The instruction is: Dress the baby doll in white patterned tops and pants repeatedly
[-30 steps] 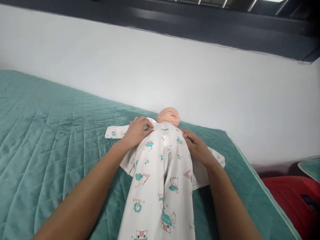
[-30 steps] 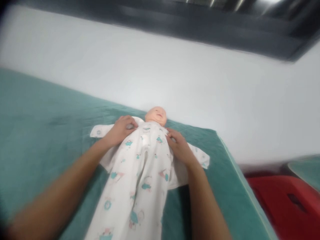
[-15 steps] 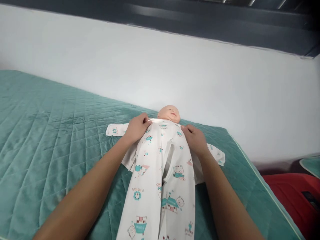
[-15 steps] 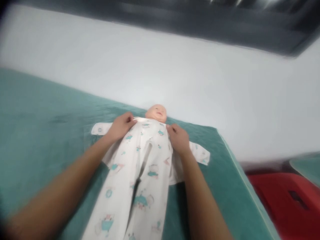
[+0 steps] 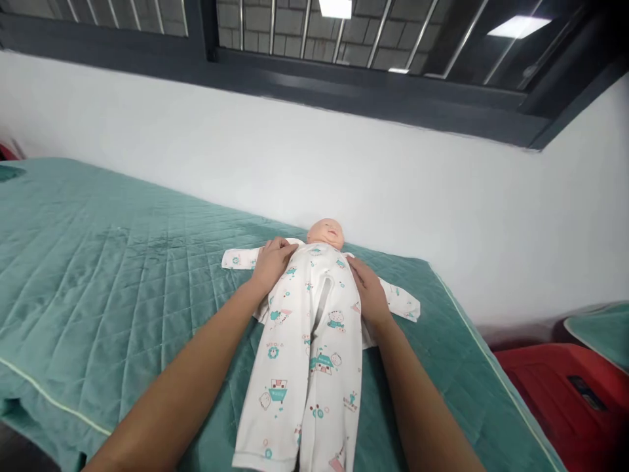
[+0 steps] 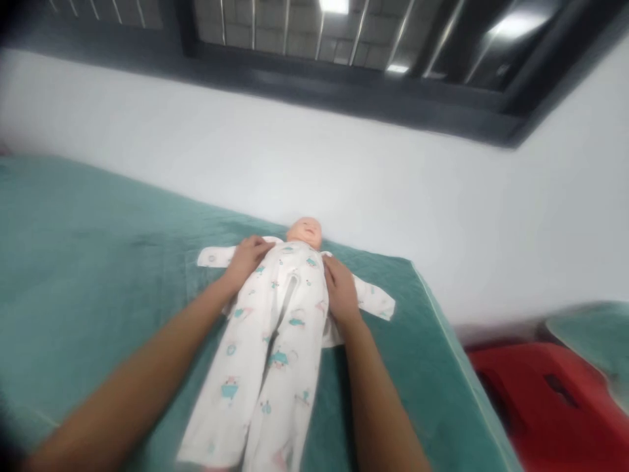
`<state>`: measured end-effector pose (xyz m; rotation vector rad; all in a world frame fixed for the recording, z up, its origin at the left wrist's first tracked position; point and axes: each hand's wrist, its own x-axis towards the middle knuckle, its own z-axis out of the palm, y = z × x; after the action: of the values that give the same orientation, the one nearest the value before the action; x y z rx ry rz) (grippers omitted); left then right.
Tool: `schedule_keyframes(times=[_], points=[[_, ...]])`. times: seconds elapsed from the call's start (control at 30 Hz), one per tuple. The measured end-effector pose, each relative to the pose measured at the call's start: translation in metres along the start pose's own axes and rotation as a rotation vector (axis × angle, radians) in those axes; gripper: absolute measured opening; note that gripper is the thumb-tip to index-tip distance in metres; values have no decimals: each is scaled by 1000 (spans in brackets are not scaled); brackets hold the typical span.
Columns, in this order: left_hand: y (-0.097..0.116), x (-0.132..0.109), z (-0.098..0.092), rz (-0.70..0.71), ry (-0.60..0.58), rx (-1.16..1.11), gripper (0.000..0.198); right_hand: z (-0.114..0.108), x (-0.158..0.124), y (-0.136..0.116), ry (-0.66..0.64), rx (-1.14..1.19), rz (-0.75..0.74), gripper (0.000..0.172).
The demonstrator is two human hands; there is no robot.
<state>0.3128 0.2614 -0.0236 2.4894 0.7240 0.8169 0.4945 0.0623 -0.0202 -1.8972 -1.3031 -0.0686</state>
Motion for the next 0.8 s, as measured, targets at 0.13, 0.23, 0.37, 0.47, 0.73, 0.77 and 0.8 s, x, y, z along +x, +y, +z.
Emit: schedule_keyframes(times=[0.13,0.23,0.37,0.47,0.73,0.77,0.8], points=[[2,-31,-6,79,18,91,38,-1,-41,-9,-75,-221,-34,58],[10,-68,-14,139,2,168,43,-3,-77,-24,-156,-361,-34,62],[22,-119,-27,234,-97,195,51,-11,-122,-55,-273,-485,-58,56],[29,-146,-35,272,-142,198,51,-19,-144,-79,-285,-450,-122,48],[62,-154,-44,19,-74,67,29,-28,-135,-91,-291,-445,-161,33],[65,-151,-41,-25,-73,20,27,-28,-130,-89,-294,-472,-159,34],[66,-149,-37,-54,-78,-33,25,-28,-127,-87,-290,-483,-152,34]])
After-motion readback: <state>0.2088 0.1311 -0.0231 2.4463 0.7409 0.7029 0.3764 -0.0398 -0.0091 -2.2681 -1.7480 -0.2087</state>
